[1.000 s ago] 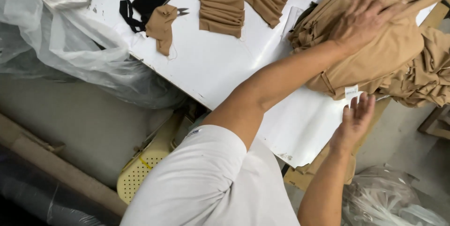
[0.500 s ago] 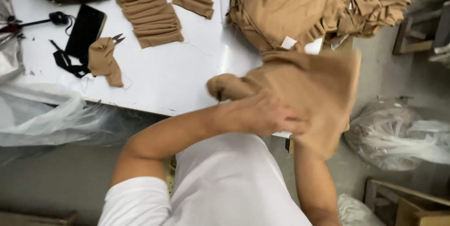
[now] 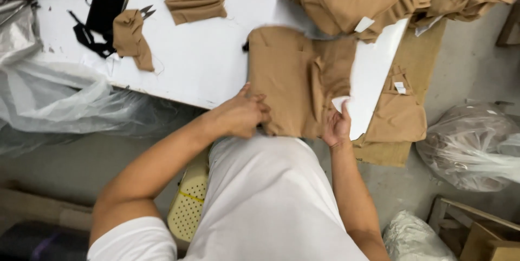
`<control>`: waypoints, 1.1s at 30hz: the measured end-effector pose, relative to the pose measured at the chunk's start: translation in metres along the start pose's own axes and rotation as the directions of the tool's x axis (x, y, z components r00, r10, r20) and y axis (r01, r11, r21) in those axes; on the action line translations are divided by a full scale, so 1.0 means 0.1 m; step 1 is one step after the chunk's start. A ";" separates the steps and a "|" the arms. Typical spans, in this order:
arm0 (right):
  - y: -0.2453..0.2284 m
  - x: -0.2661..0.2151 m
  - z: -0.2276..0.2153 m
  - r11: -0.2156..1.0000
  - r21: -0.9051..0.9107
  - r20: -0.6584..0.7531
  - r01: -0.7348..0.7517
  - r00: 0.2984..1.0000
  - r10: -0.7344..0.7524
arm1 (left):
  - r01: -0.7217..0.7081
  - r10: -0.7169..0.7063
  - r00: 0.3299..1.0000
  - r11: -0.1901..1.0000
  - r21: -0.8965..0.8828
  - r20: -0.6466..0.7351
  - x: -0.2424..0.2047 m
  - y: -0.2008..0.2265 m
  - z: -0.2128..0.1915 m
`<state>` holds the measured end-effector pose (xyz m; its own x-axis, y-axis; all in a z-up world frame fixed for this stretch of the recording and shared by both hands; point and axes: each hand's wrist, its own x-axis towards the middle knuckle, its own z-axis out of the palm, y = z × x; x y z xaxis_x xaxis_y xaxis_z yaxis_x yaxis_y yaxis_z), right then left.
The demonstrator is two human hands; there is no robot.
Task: The person folds several tan-colored garments on a white table, smoothing the fabric and aligning the edges by hand. The person briefly pauses to pet a black cat on the floor before continuing to fold the remaining items.
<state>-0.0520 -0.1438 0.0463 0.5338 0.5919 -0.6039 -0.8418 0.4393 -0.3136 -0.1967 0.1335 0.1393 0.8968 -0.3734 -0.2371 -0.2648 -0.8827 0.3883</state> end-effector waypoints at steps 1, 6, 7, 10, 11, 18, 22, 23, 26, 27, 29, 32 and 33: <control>0.05 0.11 -0.31 0.973 -0.226 -0.067 -0.054 0.997 0.040 | 0.124 -0.103 0.984 0.983 -0.137 0.147 0.05 -0.11 0.20; 0.11 0.40 -0.76 0.961 -0.269 -0.203 -0.059 0.979 0.003 | 0.410 -0.508 0.861 0.696 -0.590 -0.001 0.64 -0.16 0.67; 0.10 0.51 -0.89 0.977 -0.206 -0.206 -0.049 0.979 0.005 | 0.412 -0.596 0.802 0.610 -0.677 -0.049 0.75 -0.11 0.58; 0.14 0.42 -0.60 0.946 -0.324 -0.138 -0.029 0.990 -0.016 | 0.492 -0.647 0.751 0.411 -0.768 0.135 1.03 0.29 -0.01; 0.16 0.40 -0.56 0.945 -0.326 -0.139 -0.029 0.990 -0.017 | 0.490 -0.646 0.751 0.409 -0.770 0.134 1.14 0.27 0.13; 0.29 0.36 -0.35 0.888 -0.460 -0.198 -0.008 0.976 -0.093 | 0.480 -0.619 0.782 0.528 -0.701 0.069 1.35 0.23 0.46; 0.30 0.34 -0.12 0.870 -0.493 -0.238 0.002 0.962 -0.137 | 0.440 -0.613 0.790 0.563 -0.700 0.003 1.47 0.14 0.65; 0.27 0.33 -0.09 0.869 -0.494 -0.235 -0.001 0.963 -0.132 | 0.443 -0.618 0.786 0.561 -0.700 0.002 1.46 0.09 0.71; 0.20 0.31 -0.09 0.898 -0.438 -0.256 0.033 0.953 -0.160 | 0.417 -0.718 0.695 0.417 -0.808 -0.013 1.24 0.05 0.71; 0.17 0.33 -0.14 0.910 -0.412 -0.289 0.045 0.941 -0.177 | 0.265 -0.791 0.607 0.291 -0.919 -0.076 1.07 0.09 0.58; 0.13 0.29 -0.24 0.926 -0.374 -0.333 0.052 0.924 -0.187 | 0.094 -0.857 0.506 0.172 -0.981 -0.101 0.70 0.06 0.48; 0.05 0.18 -0.33 0.927 -0.369 -0.371 0.071 0.903 -0.218 | -0.084 -0.925 0.325 0.181 -0.980 -0.199 0.10 -0.17 0.54; 0.03 0.15 -0.37 0.918 -0.383 -0.381 0.098 0.889 -0.254 | -0.144 -0.970 0.204 0.101 -0.984 -0.129 -0.11 -0.23 0.58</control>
<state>-0.0497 -0.1588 0.0088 0.6579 0.1568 -0.7366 -0.7514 0.2022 -0.6281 -0.2212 0.1416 0.0812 0.4855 0.8175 -0.3099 0.1927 0.2458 0.9500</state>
